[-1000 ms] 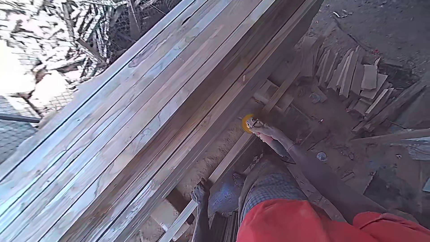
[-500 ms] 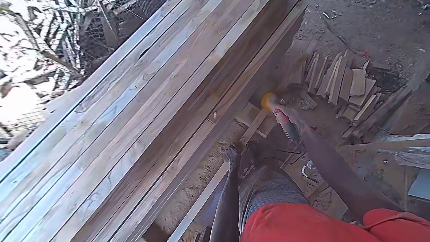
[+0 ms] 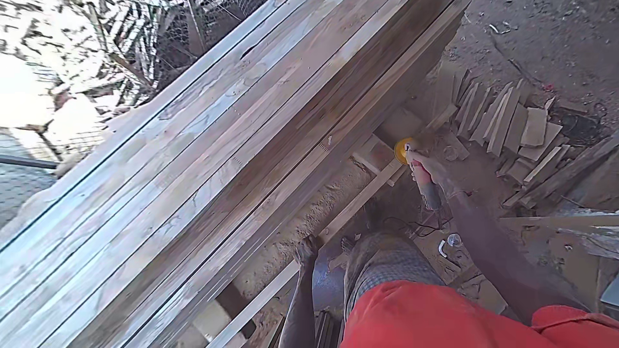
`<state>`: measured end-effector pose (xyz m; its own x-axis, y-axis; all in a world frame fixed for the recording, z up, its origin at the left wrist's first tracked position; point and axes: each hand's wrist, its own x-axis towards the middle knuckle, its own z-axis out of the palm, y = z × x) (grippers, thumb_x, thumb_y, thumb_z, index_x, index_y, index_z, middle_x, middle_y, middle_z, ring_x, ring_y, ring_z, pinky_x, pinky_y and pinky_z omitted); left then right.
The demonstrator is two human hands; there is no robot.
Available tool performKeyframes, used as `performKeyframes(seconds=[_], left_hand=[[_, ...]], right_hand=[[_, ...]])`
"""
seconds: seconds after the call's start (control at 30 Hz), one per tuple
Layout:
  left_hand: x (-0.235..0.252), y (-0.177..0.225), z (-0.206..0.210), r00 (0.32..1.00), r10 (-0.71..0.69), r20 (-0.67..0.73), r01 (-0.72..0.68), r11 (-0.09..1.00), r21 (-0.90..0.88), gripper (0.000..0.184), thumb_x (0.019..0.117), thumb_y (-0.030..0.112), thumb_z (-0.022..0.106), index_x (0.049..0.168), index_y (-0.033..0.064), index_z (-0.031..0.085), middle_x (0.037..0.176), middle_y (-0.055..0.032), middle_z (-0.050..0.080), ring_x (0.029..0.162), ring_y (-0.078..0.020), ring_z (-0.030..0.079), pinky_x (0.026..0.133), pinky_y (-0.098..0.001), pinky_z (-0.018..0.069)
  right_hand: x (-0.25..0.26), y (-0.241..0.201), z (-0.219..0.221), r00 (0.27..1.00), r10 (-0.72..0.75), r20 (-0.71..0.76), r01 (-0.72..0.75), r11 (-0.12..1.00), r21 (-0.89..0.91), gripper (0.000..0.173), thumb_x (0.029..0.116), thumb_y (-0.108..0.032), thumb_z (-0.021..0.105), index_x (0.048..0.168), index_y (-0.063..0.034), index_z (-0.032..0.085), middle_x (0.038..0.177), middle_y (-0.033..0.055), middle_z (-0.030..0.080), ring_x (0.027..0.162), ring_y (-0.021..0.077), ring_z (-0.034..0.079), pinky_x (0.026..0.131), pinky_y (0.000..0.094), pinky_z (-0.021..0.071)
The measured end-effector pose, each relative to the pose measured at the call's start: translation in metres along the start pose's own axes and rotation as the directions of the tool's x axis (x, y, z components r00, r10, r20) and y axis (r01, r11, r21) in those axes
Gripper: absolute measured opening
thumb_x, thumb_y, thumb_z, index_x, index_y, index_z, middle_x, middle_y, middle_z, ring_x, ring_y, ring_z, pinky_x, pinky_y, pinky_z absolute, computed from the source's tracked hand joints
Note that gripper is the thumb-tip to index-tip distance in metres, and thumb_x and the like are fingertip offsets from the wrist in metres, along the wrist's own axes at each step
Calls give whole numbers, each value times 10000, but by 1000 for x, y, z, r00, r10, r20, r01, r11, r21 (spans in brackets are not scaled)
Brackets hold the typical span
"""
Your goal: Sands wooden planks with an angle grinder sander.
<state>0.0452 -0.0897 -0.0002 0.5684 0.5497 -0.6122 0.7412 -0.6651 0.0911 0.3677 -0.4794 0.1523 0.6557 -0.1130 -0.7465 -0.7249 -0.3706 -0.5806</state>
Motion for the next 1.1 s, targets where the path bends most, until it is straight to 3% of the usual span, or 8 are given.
performKeyframes(seconds=[0.2,0.37,0.47,0.53,0.63,0.83,0.97,1.1], left_hand=[[1,-4,-2,1000,-5,3,5,1000,1,619,1099,424,227,1164,59,723,1217,-199,715,1197,-371,665,968,-607,503],[-1,-11,-3,1000,11,17,-12,1000,27,600,1111,402,237,1190,46,713,1230,-227,704,1192,-396,663,959,-621,508],[0,-6,-2,1000,26,-8,-25,998,51,620,1119,416,225,1216,32,703,1227,-234,703,1194,-410,660,966,-624,506],[1,13,-1,1000,8,-20,-7,999,45,654,1114,444,210,1178,38,719,1195,-232,714,1167,-414,672,934,-633,512],[1,73,-6,1000,-8,1,8,999,34,707,1107,490,175,1163,53,728,1189,-219,723,1163,-405,678,927,-637,511],[-10,198,-29,998,-39,40,40,999,-25,677,1113,480,198,1228,68,723,1260,-188,710,1255,-372,633,1057,-613,435],[7,203,-11,999,-33,-25,34,997,69,640,1102,462,225,1141,93,747,1175,-184,735,1154,-376,684,926,-621,513],[9,199,-7,998,-59,14,57,994,88,632,1096,454,229,1124,93,748,1162,-190,736,1139,-378,689,919,-619,516]], right_hand=[[-50,57,139,920,-14,392,181,902,-393,529,843,-668,720,1010,-167,691,760,2,638,596,102,604,574,300,538],[-72,66,190,864,-11,503,384,661,-645,780,741,-830,665,1057,-118,696,936,71,691,829,207,663,803,496,532],[-47,58,158,873,-76,481,371,744,-556,710,779,-791,667,1091,-155,701,930,46,695,806,182,663,789,465,547],[-24,49,120,899,-92,429,292,855,-428,596,822,-724,695,1050,-174,702,819,7,668,663,117,626,646,357,554],[0,23,50,965,-11,264,81,964,-253,580,821,-682,735,1032,-143,698,750,31,647,579,128,606,558,335,543],[78,-21,-61,996,7,90,-1,998,-65,649,802,-744,703,1056,-146,706,819,60,681,650,180,665,597,382,588],[115,-46,-113,999,40,-28,-39,999,26,694,779,-758,706,1070,-128,692,827,72,683,659,193,671,603,393,590],[131,-65,-156,986,50,-161,-39,997,73,660,833,-732,661,1087,-124,692,860,58,681,697,179,667,642,389,587]])
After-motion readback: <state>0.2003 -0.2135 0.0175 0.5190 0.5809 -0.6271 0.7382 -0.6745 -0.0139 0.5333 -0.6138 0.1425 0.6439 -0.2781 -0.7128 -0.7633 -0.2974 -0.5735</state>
